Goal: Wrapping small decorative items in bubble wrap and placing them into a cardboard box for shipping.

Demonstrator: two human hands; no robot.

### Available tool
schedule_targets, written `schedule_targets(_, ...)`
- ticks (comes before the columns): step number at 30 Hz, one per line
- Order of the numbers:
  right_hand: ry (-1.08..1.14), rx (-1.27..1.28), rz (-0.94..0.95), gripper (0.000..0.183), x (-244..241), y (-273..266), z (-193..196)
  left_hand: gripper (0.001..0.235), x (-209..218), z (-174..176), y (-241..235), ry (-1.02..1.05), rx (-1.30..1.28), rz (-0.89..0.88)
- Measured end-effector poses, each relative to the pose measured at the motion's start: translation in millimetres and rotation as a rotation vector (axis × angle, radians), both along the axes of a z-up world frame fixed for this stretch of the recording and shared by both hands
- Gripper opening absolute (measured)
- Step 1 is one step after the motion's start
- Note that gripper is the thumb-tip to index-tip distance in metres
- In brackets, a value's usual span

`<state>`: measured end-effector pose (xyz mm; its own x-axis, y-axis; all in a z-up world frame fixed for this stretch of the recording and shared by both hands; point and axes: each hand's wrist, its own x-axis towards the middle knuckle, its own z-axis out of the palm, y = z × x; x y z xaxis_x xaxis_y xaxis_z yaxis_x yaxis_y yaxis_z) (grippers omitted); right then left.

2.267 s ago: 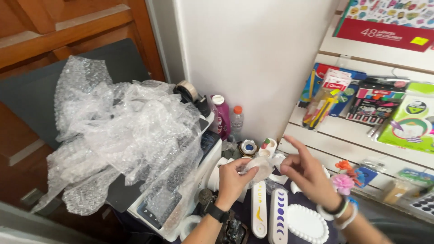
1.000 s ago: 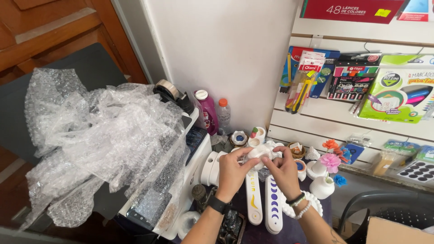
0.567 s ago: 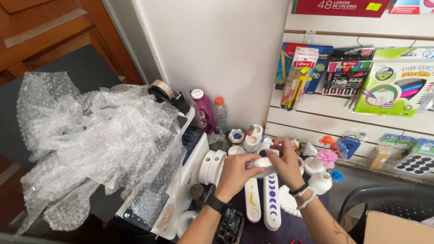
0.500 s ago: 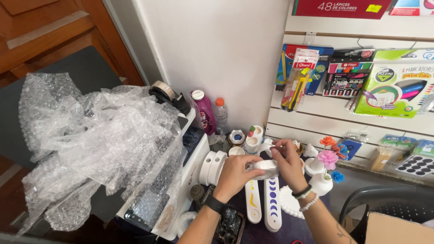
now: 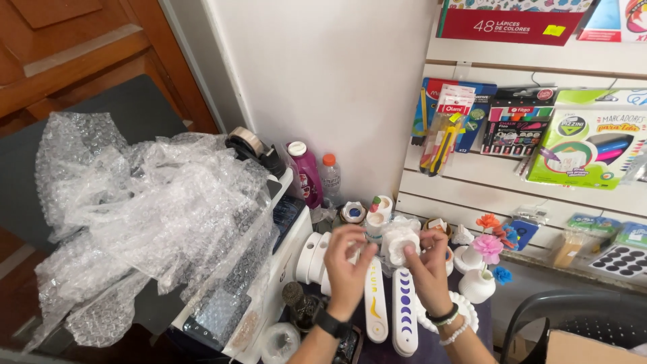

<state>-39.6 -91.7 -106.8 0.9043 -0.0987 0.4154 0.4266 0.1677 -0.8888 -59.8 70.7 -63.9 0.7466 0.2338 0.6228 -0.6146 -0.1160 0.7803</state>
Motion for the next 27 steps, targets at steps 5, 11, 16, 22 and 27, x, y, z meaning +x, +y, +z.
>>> schedule_targets(5,-0.059,-0.014,-0.015,0.03,-2,9,-13,0.029,-21,10,-14,-0.019,0.088,-0.001)
schedule_targets(11,-0.257,-0.302,0.015,0.031,-7,5,4,0.017,-16,21,-5,-0.032,0.187,-0.1)
schedule_targets(16,-0.312,-0.412,0.021,0.022,-2,2,12,0.019,-15,26,-1,0.007,0.205,-0.148)
schedule_targets(22,-0.372,-0.424,0.059,0.015,3,0,10,0.011,-7,14,-1,0.023,0.068,-0.187)
schedule_targets(27,-0.243,-0.344,0.071,0.055,6,-3,-16,0.01,-4,13,1,0.276,-0.106,-0.264)
